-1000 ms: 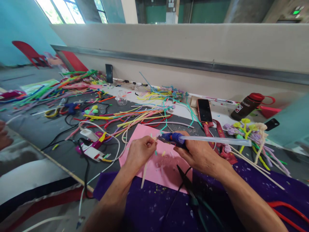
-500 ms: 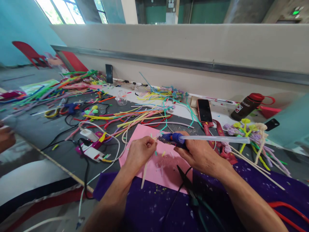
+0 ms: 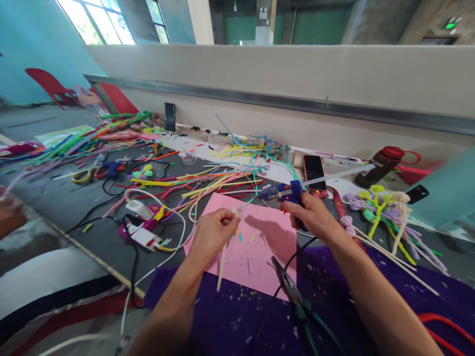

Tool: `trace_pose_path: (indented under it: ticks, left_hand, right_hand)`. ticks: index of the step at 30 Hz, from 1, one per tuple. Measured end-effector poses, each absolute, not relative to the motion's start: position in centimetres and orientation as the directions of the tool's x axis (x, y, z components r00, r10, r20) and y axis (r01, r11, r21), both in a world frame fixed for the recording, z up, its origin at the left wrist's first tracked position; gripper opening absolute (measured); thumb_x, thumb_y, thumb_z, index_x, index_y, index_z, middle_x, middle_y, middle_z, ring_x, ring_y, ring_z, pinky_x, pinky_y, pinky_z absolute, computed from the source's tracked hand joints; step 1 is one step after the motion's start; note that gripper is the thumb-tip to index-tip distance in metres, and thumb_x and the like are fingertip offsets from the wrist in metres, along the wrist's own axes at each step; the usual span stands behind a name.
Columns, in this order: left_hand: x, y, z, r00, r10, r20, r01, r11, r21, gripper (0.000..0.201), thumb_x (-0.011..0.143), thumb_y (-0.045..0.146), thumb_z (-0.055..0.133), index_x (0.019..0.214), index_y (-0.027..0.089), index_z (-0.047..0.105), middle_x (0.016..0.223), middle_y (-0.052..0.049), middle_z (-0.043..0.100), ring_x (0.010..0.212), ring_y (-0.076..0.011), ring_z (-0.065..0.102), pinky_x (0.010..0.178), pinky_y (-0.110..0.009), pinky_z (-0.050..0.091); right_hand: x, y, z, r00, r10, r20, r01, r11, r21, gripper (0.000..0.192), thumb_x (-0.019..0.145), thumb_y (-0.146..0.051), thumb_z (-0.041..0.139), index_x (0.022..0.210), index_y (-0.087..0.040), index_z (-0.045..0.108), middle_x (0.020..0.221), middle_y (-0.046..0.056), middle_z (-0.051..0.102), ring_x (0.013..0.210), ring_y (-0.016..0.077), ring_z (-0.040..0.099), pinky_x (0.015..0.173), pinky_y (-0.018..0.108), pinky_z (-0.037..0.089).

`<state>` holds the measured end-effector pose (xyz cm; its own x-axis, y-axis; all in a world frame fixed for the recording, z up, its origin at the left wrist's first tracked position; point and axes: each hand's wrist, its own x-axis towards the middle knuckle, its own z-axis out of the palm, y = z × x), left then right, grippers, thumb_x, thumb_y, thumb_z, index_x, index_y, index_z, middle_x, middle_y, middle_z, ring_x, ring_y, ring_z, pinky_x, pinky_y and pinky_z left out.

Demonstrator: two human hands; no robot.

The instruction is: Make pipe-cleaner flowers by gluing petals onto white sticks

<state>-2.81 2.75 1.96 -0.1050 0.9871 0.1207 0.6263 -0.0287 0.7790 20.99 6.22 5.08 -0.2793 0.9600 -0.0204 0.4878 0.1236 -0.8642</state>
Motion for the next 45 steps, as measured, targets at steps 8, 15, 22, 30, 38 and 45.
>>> trace_pose_path:
  ticks: [8,15,22,30,38,45]
  left_hand:
    - [-2.5,2.5,2.9,0.040,0.996,-0.080,0.219,0.070,0.973,0.020,0.068,0.032,0.061,0.061,0.014,0.057,0.046,0.003,0.053,0.042,-0.0076,0.044,0.043,-0.019,0.030]
    - [-2.5,2.4,2.6,0.167,0.968,-0.185,-0.011,0.189,0.982,0.022,0.066,0.034,0.066,0.062,0.015,0.056,0.044,0.005,0.050,0.034,-0.0038,0.033,0.035,-0.019,0.019]
    - [-2.2,2.5,2.3,0.264,0.925,-0.272,-0.195,0.327,0.925,0.022,0.063,0.030,0.069,0.058,0.014,0.054,0.041,0.005,0.049,0.030,-0.0018,0.031,0.033,-0.017,0.015]
    - [-1.7,2.5,2.2,0.373,0.888,-0.267,-0.258,0.376,0.890,0.026,0.063,0.029,0.069,0.052,0.014,0.050,0.038,0.005,0.046,0.027,-0.0012,0.027,0.030,-0.017,0.012]
    - [-1.8,2.5,2.0,0.357,0.897,-0.261,-0.219,0.352,0.910,0.025,0.064,0.030,0.067,0.055,0.015,0.049,0.039,0.006,0.048,0.026,-0.0021,0.028,0.030,-0.018,0.014]
    - [-1.7,2.4,2.5,0.290,0.921,-0.260,-0.040,0.283,0.958,0.028,0.067,0.040,0.064,0.059,0.016,0.049,0.042,0.007,0.046,0.030,-0.0034,0.029,0.033,-0.019,0.018]
  right_hand:
    - [20.2,9.5,-1.5,-0.381,0.885,-0.268,0.536,-0.025,-0.844,0.033,0.077,-0.048,0.050,0.077,-0.014,0.054,0.060,0.001,0.058,0.047,0.0106,0.054,0.045,0.021,0.042]
    - [18.6,7.5,-0.4,-0.244,0.969,0.048,0.766,0.223,-0.602,0.028,0.079,-0.045,0.054,0.079,-0.018,0.062,0.085,0.009,0.064,0.075,0.0187,0.060,0.054,0.024,0.041]
    - [16.9,4.3,2.1,-0.485,0.657,0.577,0.349,0.750,-0.561,0.016,0.080,-0.024,0.059,0.095,-0.019,0.059,0.085,0.005,0.064,0.068,0.0121,0.060,0.056,0.022,0.047]
    - [16.4,3.8,2.0,-0.487,0.527,0.697,0.326,0.850,-0.414,0.013,0.081,-0.013,0.056,0.090,-0.020,0.060,0.081,0.005,0.064,0.077,0.0140,0.061,0.066,0.025,0.049]
    - [16.3,3.4,2.5,-0.522,0.551,0.651,0.295,0.833,-0.468,0.012,0.082,-0.015,0.055,0.091,-0.020,0.060,0.080,0.006,0.066,0.078,0.0156,0.062,0.069,0.028,0.050]
    - [16.2,3.3,2.4,-0.471,0.623,0.624,0.350,0.782,-0.516,0.008,0.082,-0.017,0.055,0.087,-0.020,0.060,0.076,0.005,0.065,0.072,0.0150,0.060,0.064,0.027,0.048]
